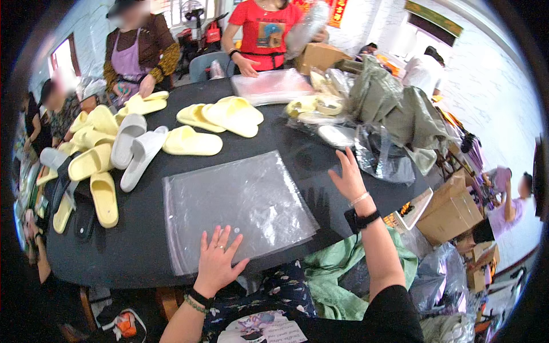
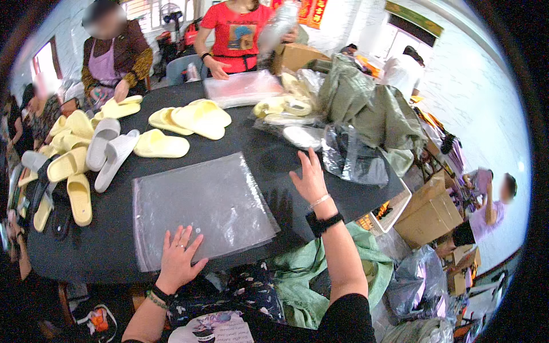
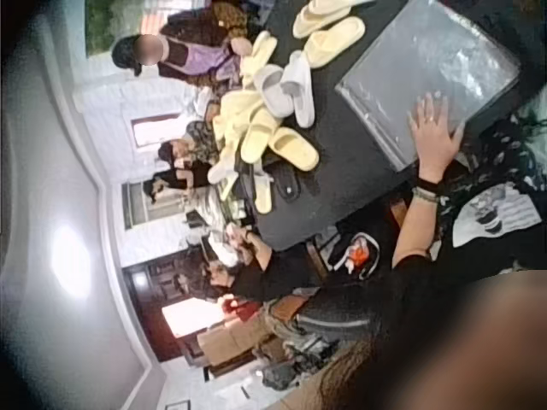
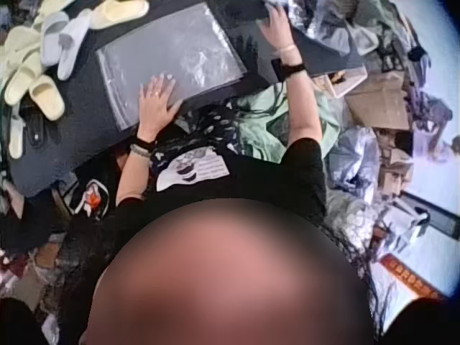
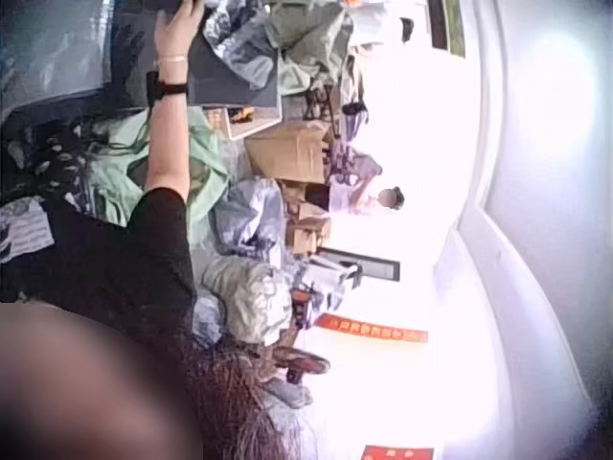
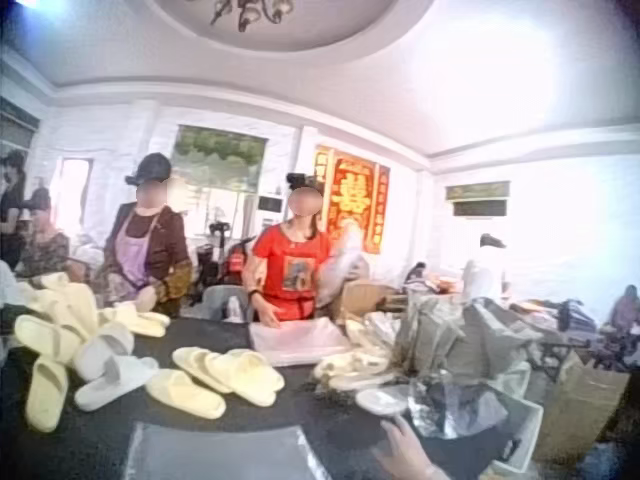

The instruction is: Packing various colors of rubber slippers/slides into plastic bags and placing them in a larger sack.

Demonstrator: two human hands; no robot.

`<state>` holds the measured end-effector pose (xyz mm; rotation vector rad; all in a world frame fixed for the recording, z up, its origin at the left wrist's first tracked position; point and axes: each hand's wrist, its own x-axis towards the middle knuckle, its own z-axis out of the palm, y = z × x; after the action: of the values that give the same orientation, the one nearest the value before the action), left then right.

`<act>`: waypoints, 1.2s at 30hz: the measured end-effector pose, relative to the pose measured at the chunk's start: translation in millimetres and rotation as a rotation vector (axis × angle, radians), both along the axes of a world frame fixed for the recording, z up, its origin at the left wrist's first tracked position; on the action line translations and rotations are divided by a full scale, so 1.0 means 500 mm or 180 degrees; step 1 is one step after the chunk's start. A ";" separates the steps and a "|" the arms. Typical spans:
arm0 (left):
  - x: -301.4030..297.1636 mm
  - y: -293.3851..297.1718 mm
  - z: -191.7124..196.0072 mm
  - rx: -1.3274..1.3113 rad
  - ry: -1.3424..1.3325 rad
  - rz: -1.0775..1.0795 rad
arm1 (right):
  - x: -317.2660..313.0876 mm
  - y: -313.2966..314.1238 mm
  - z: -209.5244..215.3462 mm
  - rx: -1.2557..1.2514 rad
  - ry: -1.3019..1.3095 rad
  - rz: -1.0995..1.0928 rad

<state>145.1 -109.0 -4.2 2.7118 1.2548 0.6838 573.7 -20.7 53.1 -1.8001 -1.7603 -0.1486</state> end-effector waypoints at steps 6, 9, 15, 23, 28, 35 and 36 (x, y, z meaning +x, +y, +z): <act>-0.016 -0.011 -0.002 -0.0002 0.0061 0.0124 | 0.023 0.121 0.040 -0.0233 -0.0981 -0.0888; -0.025 -0.014 -0.003 0.0055 0.0072 0.0148 | -0.005 0.175 0.045 -0.0278 -0.1597 -0.0916; -0.022 -0.011 -0.002 -0.0004 0.0048 0.0111 | 0.047 0.237 0.066 -0.0081 -0.1608 -0.0750; -0.019 -0.006 -0.001 0.0149 -0.0045 0.0047 | 0.048 0.155 0.333 0.0849 -0.0831 -0.0056; -0.025 -0.012 -0.007 -0.0026 -0.0128 0.0064 | -0.040 0.057 0.475 0.0679 -0.0381 -0.0023; -0.028 -0.027 0.032 -0.0535 -0.1259 0.0030 | -0.155 -0.002 0.513 0.0204 0.1877 0.1162; -0.032 -0.025 0.041 -0.1059 -0.2285 -0.0006 | -0.179 -0.006 0.506 0.0229 0.2544 0.1551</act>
<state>129.1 -121.5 16.3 1.9222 1.0491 1.1778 484.4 -23.9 306.1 -1.0849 -1.4894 0.6123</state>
